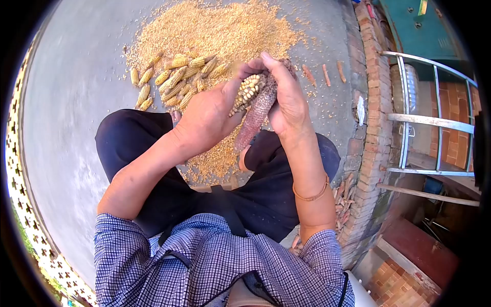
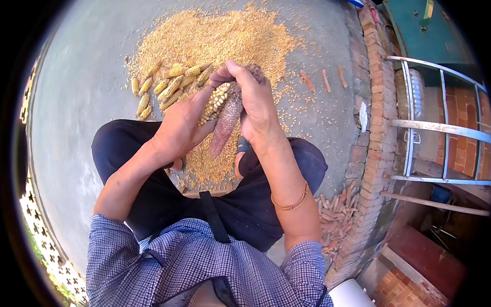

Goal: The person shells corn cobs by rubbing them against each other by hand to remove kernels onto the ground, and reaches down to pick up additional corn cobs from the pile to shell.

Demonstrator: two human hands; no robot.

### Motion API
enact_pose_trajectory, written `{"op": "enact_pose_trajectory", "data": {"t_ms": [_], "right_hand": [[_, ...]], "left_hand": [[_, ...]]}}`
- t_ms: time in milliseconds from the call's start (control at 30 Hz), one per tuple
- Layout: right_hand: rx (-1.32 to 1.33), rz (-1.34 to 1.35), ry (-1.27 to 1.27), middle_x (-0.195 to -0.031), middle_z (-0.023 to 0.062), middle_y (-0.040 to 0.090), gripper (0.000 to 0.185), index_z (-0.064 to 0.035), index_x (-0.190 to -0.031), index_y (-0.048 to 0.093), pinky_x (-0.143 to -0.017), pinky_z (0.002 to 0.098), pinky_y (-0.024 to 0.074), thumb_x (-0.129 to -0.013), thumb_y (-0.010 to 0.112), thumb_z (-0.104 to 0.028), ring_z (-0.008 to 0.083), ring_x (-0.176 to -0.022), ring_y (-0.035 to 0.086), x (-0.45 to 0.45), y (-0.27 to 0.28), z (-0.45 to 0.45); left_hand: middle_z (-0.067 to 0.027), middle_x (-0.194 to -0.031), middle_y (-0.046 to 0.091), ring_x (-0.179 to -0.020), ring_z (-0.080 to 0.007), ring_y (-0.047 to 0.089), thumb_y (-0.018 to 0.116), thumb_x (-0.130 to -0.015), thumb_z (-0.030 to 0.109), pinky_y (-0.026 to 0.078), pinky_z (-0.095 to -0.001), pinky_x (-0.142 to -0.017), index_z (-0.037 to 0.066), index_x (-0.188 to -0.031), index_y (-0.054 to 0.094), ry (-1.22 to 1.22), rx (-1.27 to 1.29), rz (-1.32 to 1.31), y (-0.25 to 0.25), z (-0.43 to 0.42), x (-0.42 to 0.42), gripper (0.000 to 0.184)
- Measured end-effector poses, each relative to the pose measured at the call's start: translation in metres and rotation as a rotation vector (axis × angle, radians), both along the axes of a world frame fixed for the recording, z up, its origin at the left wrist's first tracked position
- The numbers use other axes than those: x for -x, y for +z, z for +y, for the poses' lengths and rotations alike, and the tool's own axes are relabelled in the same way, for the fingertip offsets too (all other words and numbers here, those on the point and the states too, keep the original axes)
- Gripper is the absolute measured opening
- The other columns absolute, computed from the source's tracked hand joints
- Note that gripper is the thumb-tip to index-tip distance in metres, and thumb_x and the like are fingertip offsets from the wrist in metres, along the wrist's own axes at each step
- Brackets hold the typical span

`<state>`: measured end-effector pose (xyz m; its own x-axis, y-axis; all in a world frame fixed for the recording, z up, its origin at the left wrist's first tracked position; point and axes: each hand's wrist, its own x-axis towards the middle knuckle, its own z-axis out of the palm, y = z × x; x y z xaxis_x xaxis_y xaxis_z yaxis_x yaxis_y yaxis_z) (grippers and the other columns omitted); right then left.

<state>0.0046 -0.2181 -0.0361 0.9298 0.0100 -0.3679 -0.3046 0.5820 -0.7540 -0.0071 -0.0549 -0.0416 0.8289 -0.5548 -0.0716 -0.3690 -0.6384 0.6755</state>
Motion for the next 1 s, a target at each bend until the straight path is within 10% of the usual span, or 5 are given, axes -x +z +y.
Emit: {"op": "enact_pose_trajectory", "data": {"t_ms": [100,267,600,833,1000], "right_hand": [[-0.067,-0.001,0.046,-0.092,0.0129,0.068,0.028,0.0005,-0.095,0.066,-0.079,0.0329,0.0528,-0.093,0.062,-0.027,0.0196,-0.086,0.065,0.001,0.007,-0.008],[-0.022,-0.034,0.098,-0.094,0.0117,0.068,0.029,-0.0006,-0.098,0.066,-0.08,0.0336,0.0515,-0.094,0.061,-0.028,0.0188,-0.09,0.064,0.009,0.009,-0.01],[0.326,0.016,-0.017,-0.08,0.008,0.066,0.015,-0.0023,-0.084,0.065,-0.068,0.0293,0.05,-0.089,0.064,-0.017,0.0144,-0.076,0.062,0.011,-0.012,0.009],[0.015,0.059,-0.054,-0.082,0.0103,0.066,0.018,-0.0016,-0.084,0.064,-0.069,0.0313,0.0507,-0.089,0.065,-0.019,0.0171,-0.075,0.063,-0.002,-0.01,-0.005],[-0.12,-0.064,0.072,-0.099,0.0158,0.068,0.026,0.0006,-0.099,0.065,-0.084,0.0354,0.0533,-0.094,0.061,-0.025,0.0228,-0.094,0.065,0.005,0.005,-0.017]], "left_hand": [[-0.02,-0.103,0.064,-0.098,-0.0283,0.064,0.068,-0.083,0.015,0.049,-0.0394,-0.085,-0.006,-0.132,0.046,-0.015,0.347,0.196,0.004,0.006,-0.008,0.058],[-0.0035,-0.088,0.06,-0.069,-0.0056,0.055,0.07,-0.088,0.023,0.046,-0.0206,-0.057,-0.005,-0.128,0.051,0.08,0.543,0.564,0.005,0.013,-0.003,0.052],[-0.0283,-0.097,0.06,-0.086,-0.0437,0.058,0.067,-0.082,0.013,0.049,-0.0433,-0.074,-0.007,-0.127,0.041,-0.064,0.073,0.196,-0.003,0.004,0.003,0.057],[-0.0282,-0.105,0.06,-0.09,-0.0415,0.061,0.066,-0.08,0.009,0.05,-0.0431,-0.076,-0.006,-0.135,0.04,-0.07,-0.039,0.102,-0.002,-0.003,-0.006,0.063],[-0.0034,-0.089,0.059,-0.076,-0.0072,0.054,0.071,-0.086,0.017,0.046,-0.0243,-0.06,-0.009,-0.135,0.044,0.067,0.473,0.554,0.014,0.009,-0.007,0.061]]}}
